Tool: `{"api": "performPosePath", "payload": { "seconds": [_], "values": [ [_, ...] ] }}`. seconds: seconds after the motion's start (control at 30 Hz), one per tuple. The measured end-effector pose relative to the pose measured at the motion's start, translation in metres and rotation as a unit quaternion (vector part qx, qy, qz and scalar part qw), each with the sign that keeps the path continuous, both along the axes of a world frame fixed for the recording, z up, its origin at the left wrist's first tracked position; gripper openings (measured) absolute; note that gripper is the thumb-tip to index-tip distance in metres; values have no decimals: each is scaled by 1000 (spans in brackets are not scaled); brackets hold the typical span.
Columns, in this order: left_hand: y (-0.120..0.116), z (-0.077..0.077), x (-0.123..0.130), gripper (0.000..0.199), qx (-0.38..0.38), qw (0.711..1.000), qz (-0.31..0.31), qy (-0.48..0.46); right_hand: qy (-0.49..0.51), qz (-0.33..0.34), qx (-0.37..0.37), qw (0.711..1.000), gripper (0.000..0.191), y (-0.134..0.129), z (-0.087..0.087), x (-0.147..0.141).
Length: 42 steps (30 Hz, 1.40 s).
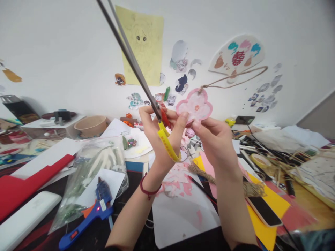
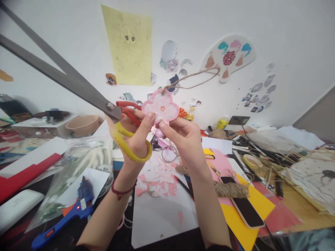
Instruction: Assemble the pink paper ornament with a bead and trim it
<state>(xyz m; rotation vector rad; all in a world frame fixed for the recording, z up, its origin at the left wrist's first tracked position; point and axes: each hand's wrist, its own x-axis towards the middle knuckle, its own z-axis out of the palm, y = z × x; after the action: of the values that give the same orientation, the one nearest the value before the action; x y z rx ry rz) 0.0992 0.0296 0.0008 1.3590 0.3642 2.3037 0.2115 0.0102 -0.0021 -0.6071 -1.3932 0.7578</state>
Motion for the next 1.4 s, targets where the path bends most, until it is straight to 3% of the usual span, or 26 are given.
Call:
{"api": "performPosePath", "payload": {
  "seconds": [0.23, 0.37, 0.67, 1.03, 1.4],
  "values": [
    [4, 1, -2, 53, -8, 1000, 2, -5, -20, 27, -10, 999, 22, 1, 2, 12],
    [3, 2, -4, 54, -8, 1000, 0, -22, -49, 37, -7, 998, 14, 2, 3, 16],
    [-2, 3, -8, 50, -39, 998, -47, -25, -58, 94, -8, 994, 7, 2, 0, 17],
    [-10, 10, -12, 46, -62, 990, -116, -46, -33, 186, -8, 982, 14, 16, -9, 22],
    [-12, 9, -12, 47, -65, 985, -159, -27, 3, 179, -18, 984, 16, 15, -10, 16]
  ]
}}
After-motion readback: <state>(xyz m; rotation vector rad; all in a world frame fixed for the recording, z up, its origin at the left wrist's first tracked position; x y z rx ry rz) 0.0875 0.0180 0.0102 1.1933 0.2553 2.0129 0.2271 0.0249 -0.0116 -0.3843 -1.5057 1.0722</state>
